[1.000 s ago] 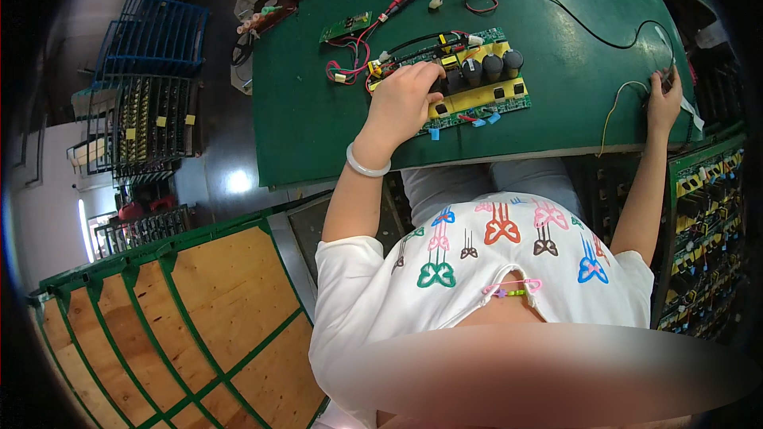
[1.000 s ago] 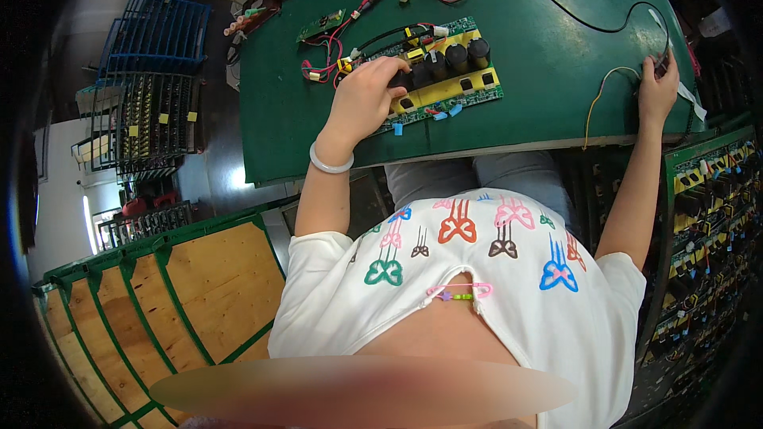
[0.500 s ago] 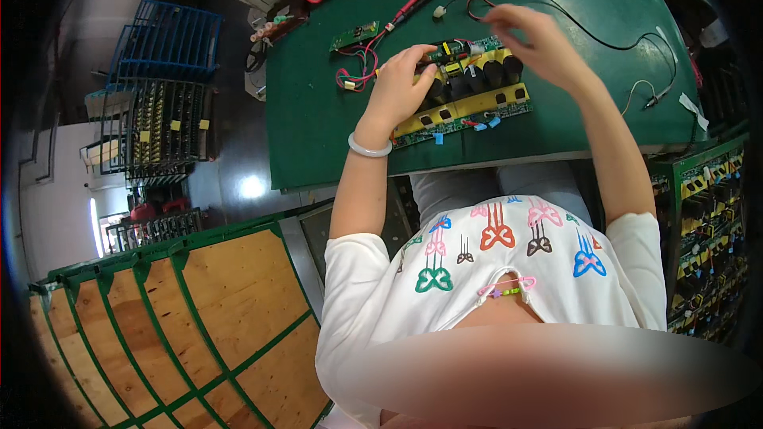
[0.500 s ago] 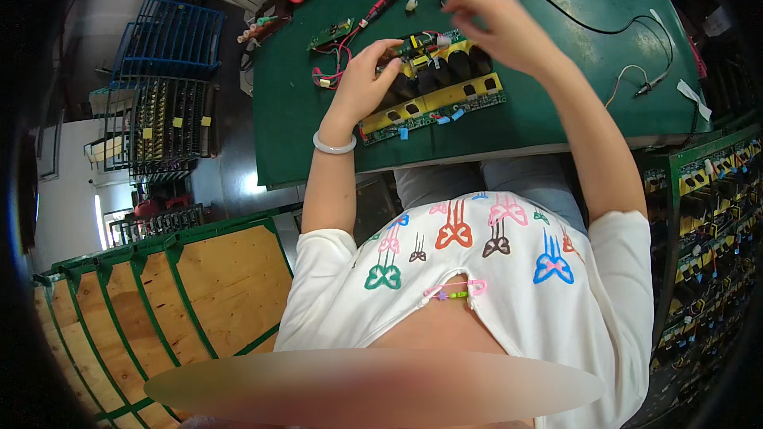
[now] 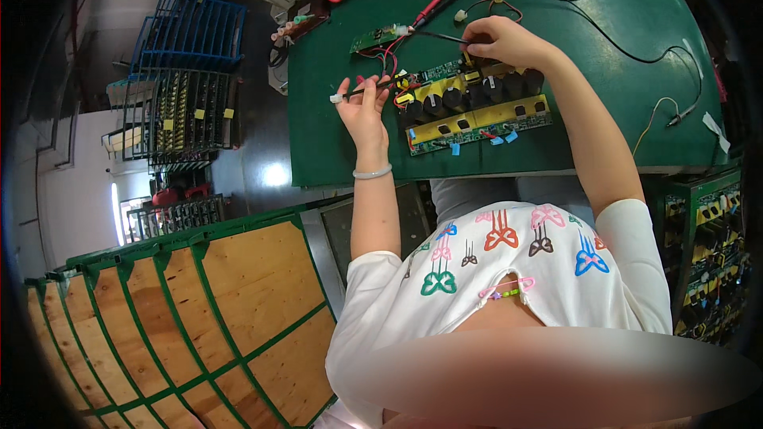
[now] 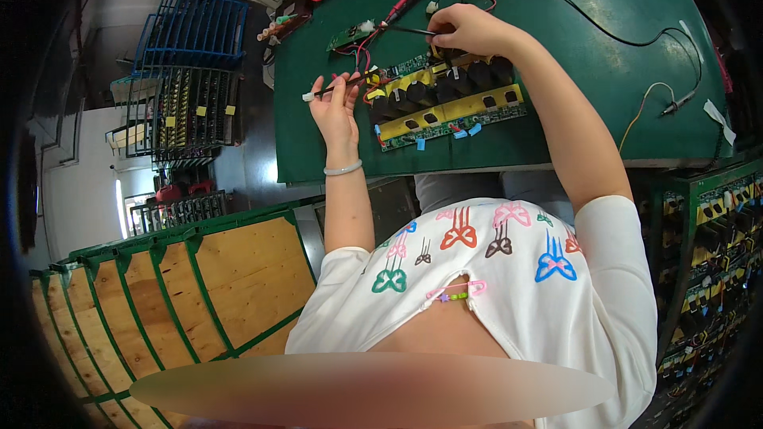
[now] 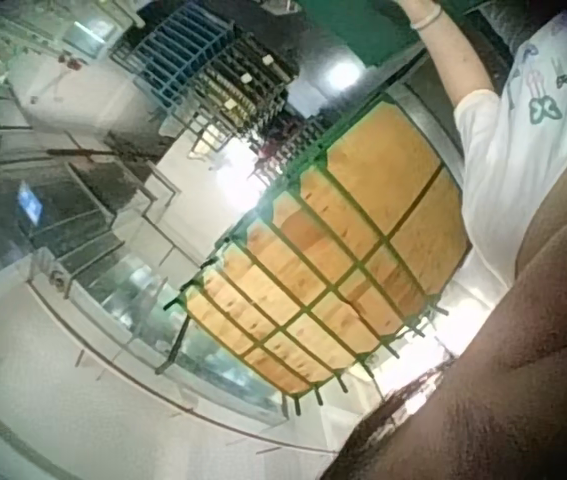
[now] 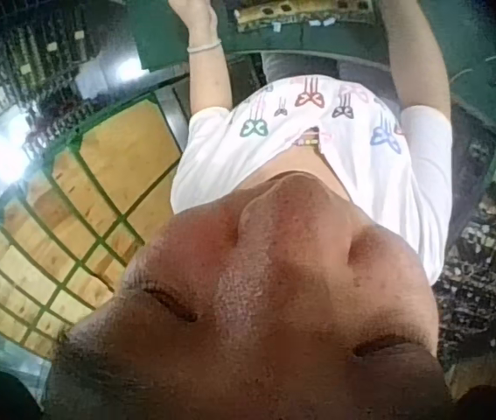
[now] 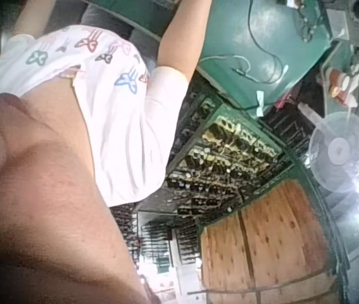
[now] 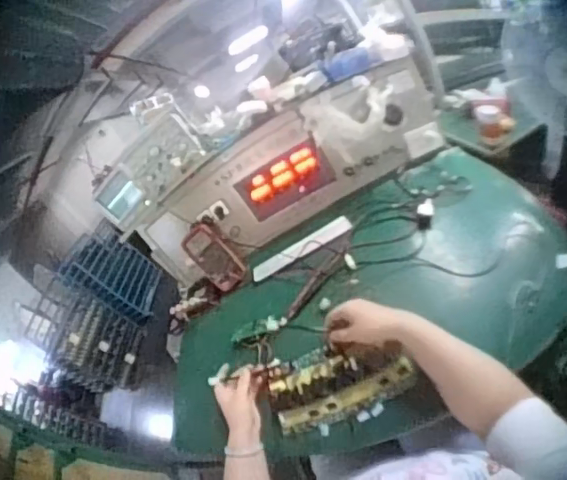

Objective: The person assembles electronic components onto a circuit board using a soldering iron, then tests the components with a multimeter connected by probes and cables.

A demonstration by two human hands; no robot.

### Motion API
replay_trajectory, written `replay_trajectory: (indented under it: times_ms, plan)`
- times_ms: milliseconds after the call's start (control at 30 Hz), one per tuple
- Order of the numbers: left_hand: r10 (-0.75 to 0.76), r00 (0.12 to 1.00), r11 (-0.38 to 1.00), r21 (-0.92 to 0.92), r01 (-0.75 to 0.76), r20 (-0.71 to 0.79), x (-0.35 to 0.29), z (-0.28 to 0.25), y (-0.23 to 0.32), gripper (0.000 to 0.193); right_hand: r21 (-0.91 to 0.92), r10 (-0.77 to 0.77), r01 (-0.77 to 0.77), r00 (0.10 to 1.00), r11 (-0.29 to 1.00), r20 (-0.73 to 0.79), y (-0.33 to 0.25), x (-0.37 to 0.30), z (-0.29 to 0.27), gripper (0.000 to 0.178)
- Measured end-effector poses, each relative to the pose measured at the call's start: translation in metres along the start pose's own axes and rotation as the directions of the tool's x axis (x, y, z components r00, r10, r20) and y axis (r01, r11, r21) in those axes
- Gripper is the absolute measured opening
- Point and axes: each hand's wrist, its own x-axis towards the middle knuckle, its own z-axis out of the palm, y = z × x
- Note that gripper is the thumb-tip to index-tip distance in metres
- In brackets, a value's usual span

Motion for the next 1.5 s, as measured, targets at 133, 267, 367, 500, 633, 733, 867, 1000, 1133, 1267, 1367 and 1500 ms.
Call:
replay_trajectory:
  times_ms: [133, 267, 367, 500, 633, 733, 867, 1000, 1133, 1267, 1367, 1500]
  plan:
    - [0.025, 0.981, 0.996, 0.094, -0.008, -0.191, 0.004, 0.013, -0.001, 0.062, 0.324, 0.043, -0.019, 0.997, 0.946, -0.067, 0.016, -0.007, -0.001, 0.011]
    - [0.284, 0.946, 0.904, 0.374, -0.209, -0.158, 0.017, 0.017, -0.004, 0.067, 0.493, 0.076, 0.031, 0.978, 0.869, -0.196, 0.021, -0.004, 0.005, 0.013]
    - [0.194, 0.980, 0.876, 0.457, -0.157, -0.034, 0.026, 0.008, 0.002, 0.068, 0.404, 0.117, -0.029, 0.974, 0.914, -0.196, 0.023, -0.007, 0.000, 0.015]
    - [0.325, 0.926, 0.635, 0.681, -0.365, 0.194, 0.035, -0.026, 0.004, 0.024, 0.465, 0.085, 0.044, 0.964, 0.884, -0.252, 0.020, -0.006, 0.004, 0.015]
    - [0.262, 0.905, 0.475, 0.771, -0.424, 0.336, 0.023, -0.020, 0.031, 0.018, 0.431, 0.081, 0.064, 0.947, 0.900, -0.312, 0.028, -0.006, 0.005, 0.014]
    - [0.227, 0.881, 0.527, 0.708, -0.470, 0.415, 0.014, -0.023, 0.049, 0.018, 0.434, 0.083, 0.053, 0.954, 0.899, -0.287, 0.029, -0.005, 0.005, 0.014]
    - [-0.046, 0.902, 0.464, 0.809, -0.361, 0.429, 0.023, -0.040, 0.063, 0.022, 0.437, 0.067, 0.075, 0.951, 0.896, -0.301, 0.030, -0.004, 0.006, 0.014]
    - [-0.026, 0.780, 0.078, 0.779, -0.623, 0.626, 0.018, -0.044, 0.070, 0.019, 0.433, 0.063, 0.083, 0.948, 0.898, -0.311, 0.027, -0.005, 0.005, 0.014]
    - [-0.031, 0.741, 0.045, 0.741, -0.670, 0.671, 0.020, -0.028, 0.064, 0.023, 0.399, 0.065, 0.075, 0.944, 0.914, -0.325, 0.032, -0.004, 0.005, 0.016]
    - [0.105, 0.709, -0.188, 0.714, -0.674, 0.697, 0.017, 0.003, 0.069, 0.050, 0.418, 0.080, 0.060, 0.947, 0.907, -0.311, 0.032, -0.003, 0.007, 0.014]
    - [0.001, 0.591, -0.229, 0.575, -0.785, 0.807, 0.018, 0.015, 0.066, 0.032, 0.426, 0.060, 0.091, 0.943, 0.900, -0.328, 0.038, -0.001, 0.009, 0.015]
    - [-0.140, 0.609, -0.280, 0.559, -0.781, 0.781, 0.039, 0.000, 0.056, 0.022, 0.425, 0.070, 0.072, 0.949, 0.903, -0.309, 0.031, -0.002, 0.008, 0.014]
